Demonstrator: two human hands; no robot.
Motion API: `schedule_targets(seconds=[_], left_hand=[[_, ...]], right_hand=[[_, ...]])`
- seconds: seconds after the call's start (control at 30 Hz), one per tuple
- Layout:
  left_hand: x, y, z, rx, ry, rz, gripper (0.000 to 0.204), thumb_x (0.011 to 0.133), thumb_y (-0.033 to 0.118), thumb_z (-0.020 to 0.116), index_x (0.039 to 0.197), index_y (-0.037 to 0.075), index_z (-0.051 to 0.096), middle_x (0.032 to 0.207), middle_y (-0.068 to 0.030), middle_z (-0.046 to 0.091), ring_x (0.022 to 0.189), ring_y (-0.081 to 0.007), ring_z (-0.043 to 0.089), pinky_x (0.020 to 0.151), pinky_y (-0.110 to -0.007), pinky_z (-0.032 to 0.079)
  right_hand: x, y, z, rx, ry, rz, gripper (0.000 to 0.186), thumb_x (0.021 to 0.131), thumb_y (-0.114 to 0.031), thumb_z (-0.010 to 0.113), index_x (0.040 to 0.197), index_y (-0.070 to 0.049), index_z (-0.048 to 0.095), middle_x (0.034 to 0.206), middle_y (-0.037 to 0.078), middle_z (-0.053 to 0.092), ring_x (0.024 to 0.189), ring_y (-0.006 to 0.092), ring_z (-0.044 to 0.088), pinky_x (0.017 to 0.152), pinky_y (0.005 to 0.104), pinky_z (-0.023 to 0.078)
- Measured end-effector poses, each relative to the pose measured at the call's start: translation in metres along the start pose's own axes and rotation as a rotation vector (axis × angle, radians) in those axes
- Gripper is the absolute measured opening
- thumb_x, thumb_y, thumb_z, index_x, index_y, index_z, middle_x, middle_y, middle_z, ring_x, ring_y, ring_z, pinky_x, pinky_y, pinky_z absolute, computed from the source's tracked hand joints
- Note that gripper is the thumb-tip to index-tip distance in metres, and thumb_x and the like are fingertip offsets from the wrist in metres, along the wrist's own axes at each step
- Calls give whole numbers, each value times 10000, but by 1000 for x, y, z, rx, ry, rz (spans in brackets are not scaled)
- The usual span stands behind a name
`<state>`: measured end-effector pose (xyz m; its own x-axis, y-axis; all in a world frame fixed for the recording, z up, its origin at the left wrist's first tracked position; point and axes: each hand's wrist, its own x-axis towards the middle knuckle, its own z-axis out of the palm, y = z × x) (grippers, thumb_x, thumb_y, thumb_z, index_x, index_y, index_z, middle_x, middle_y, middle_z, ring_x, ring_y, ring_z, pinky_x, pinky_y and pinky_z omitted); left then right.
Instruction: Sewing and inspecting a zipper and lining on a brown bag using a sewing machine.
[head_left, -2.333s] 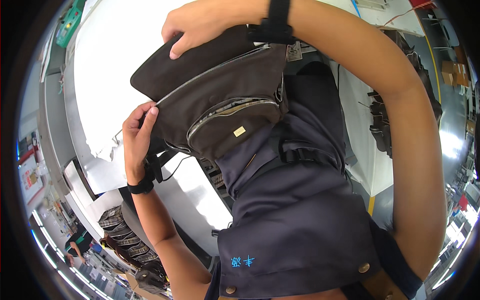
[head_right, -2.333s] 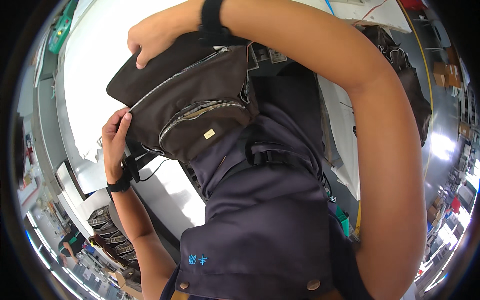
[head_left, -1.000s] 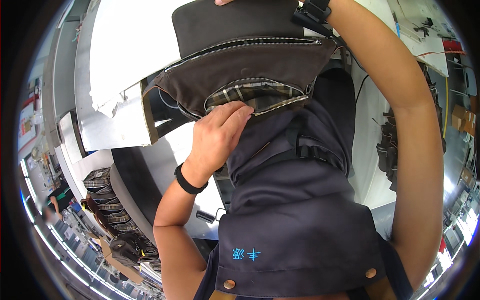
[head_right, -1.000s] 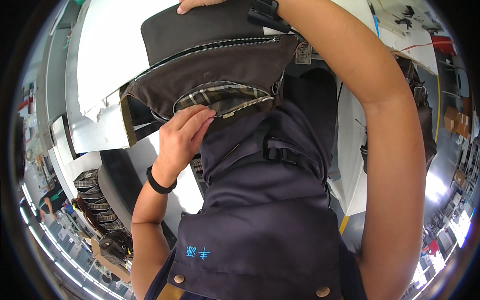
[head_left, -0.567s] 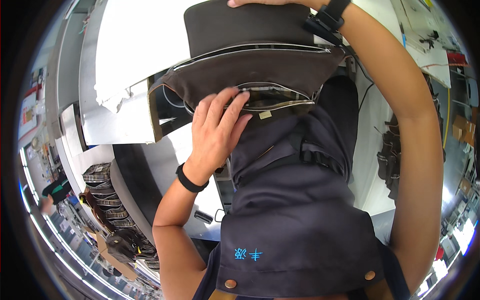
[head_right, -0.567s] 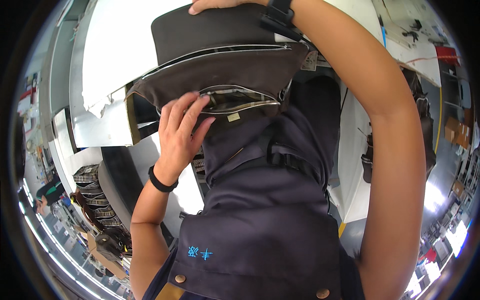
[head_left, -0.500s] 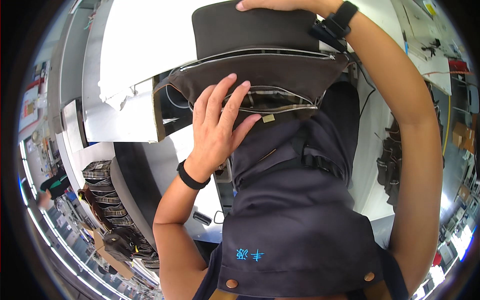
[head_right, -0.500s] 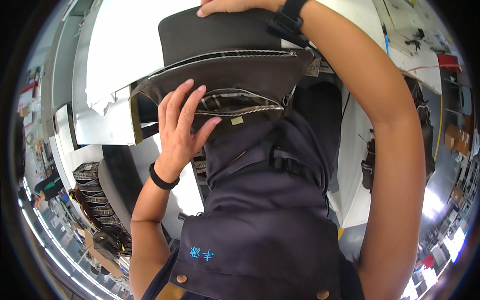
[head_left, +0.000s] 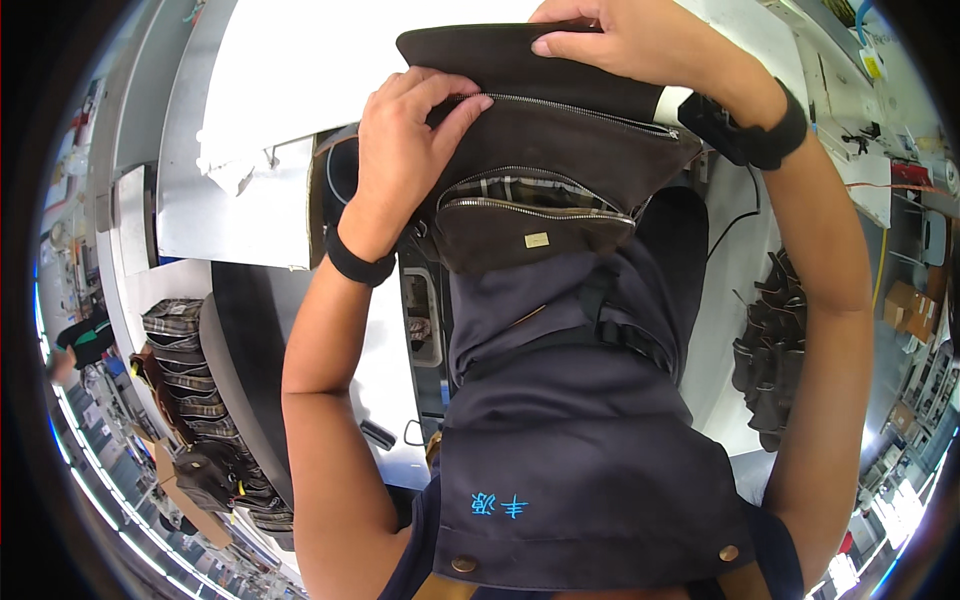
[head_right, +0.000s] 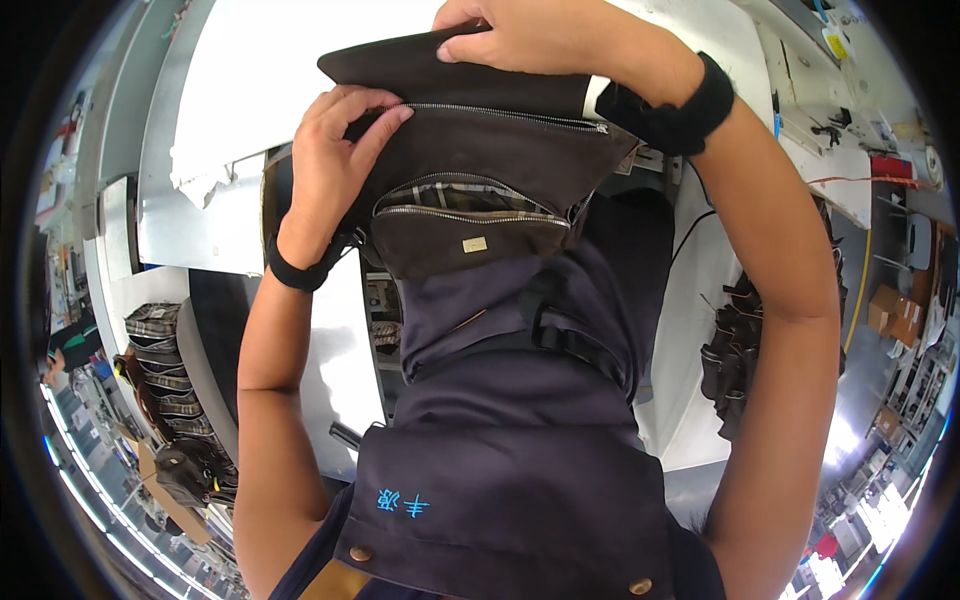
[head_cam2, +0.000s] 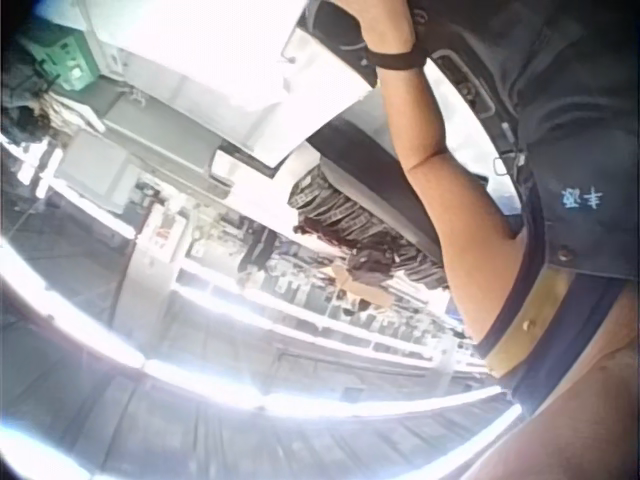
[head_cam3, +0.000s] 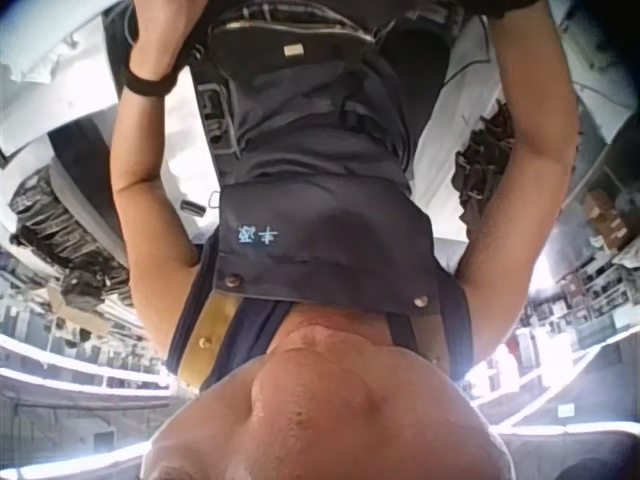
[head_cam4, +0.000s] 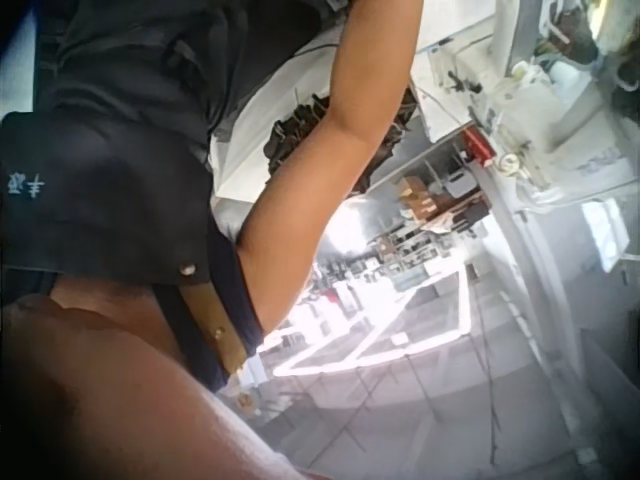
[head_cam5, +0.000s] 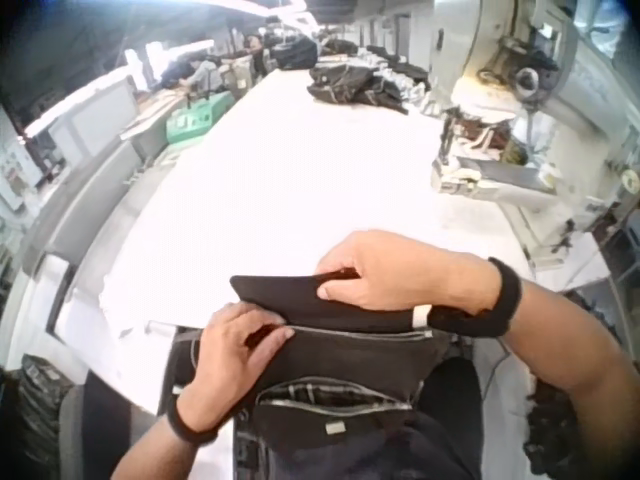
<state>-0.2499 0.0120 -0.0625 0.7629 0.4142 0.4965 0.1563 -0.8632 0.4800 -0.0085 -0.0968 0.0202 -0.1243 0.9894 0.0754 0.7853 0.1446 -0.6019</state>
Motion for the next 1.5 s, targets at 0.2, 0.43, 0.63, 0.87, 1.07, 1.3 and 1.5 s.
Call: schedule_targets(seconds=[0.2,0.43,0.63,0.87,1.07,1.3,1.5], left_hand=[[4,2,-5,-5,-97,-137,169,860,220,808,905,65,759,814,-67,675,744,-269,607,692,-390,497],[0,-3,-24,-70,-94,-40,133,883,169,786,947,54,767,918,-87,708,794,-266,654,727,-367,525],[-21,-10,-52,-100,-133,-214,268,894,133,787,1129,20,728,1072,-137,709,953,-272,697,835,-330,541],[-14,31,-51,300,40,-6,252,853,70,807,1092,37,738,1098,-125,704,1005,-286,670,888,-388,523],[10,87,21,-50,-180,251,278,809,59,792,1079,66,729,1075,-92,685,1012,-299,657,859,-413,534],[32,104,66,22,-472,289,208,854,105,752,1058,71,739,958,-66,708,905,-263,659,789,-388,525],[43,115,18,-262,-419,227,154,854,53,755,1008,58,748,934,-74,714,822,-276,654,720,-382,537]], right_hand=[[-18,-4,4,-135,110,6,257,899,-206,691,1032,9,739,977,234,727,925,420,686,821,443,545],[-51,17,-13,-46,120,206,309,921,-247,686,1076,17,728,977,238,723,942,395,692,849,437,543],[-128,46,17,301,352,520,268,1055,-192,613,1220,3,695,948,18,691,864,74,611,814,232,502],[-175,30,31,344,294,566,300,1012,-308,681,1091,-22,728,820,3,647,772,62,584,714,239,484],[-175,15,43,0,264,352,257,938,-229,747,1137,-68,727,928,57,635,850,181,611,752,297,497],[-177,12,45,-160,334,203,289,919,-241,765,1100,-20,718,1004,93,675,901,233,648,810,359,527],[-193,-2,7,436,24,547,359,968,-372,714,897,-20,724,745,37,657,665,117,584,651,289,471]])
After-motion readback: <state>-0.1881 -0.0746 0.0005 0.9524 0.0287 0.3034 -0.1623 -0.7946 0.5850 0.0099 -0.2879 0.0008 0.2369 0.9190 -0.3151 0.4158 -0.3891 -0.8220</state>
